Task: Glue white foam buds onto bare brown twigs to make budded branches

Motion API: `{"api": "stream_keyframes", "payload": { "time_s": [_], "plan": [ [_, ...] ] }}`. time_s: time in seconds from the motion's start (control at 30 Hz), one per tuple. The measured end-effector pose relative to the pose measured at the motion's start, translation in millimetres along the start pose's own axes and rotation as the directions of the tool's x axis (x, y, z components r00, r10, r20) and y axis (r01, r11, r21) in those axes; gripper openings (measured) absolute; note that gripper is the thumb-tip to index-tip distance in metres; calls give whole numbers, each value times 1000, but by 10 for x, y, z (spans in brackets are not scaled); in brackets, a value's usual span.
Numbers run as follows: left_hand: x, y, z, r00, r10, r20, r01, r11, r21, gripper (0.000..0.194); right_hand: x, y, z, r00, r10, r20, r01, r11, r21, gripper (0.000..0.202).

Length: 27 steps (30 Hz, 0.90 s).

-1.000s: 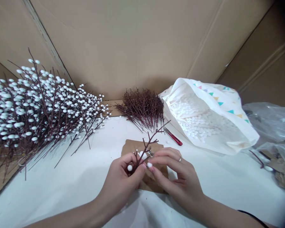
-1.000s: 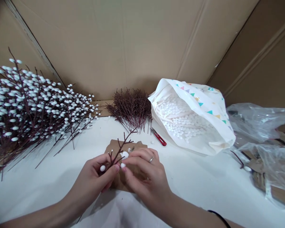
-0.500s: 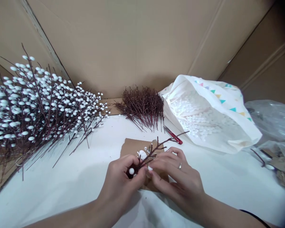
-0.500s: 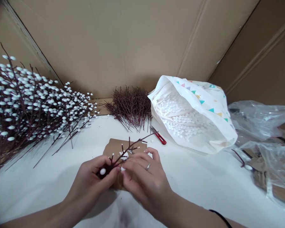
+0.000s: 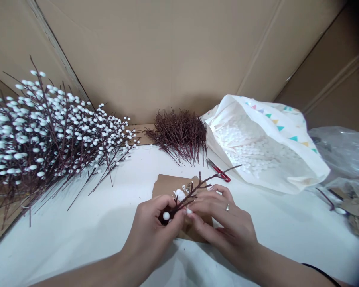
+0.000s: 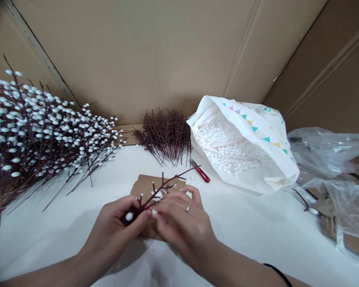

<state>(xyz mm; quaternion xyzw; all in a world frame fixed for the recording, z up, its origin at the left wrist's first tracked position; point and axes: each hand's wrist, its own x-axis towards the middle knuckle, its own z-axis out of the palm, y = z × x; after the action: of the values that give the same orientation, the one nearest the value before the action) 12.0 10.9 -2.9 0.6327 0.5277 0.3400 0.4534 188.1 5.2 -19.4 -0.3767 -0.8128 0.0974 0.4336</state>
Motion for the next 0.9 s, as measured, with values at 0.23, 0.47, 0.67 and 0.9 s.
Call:
{"api": "stream_keyframes", "payload": {
  "time_s": [0.23,0.47,0.67,0.9],
  "plan": [
    [29,59,8,1000,15,1,-15,999,-33,14,33,-26,0,998,-29,-58,29,1000,-9,22],
    [18,29,5,999,46,-23,-45,999,10,19,41,-37,10,996,-19,-83,19,1000,-4,18],
    [15,0,12,995,92,-44,-90,995,34,19,27,-33,25,996,21,-89,-19,1000,23,16],
    [-9,-36,26,994,91,-52,-89,995,42,18,27,-41,18,996,9,-87,-5,999,42,19]
  ]
}}
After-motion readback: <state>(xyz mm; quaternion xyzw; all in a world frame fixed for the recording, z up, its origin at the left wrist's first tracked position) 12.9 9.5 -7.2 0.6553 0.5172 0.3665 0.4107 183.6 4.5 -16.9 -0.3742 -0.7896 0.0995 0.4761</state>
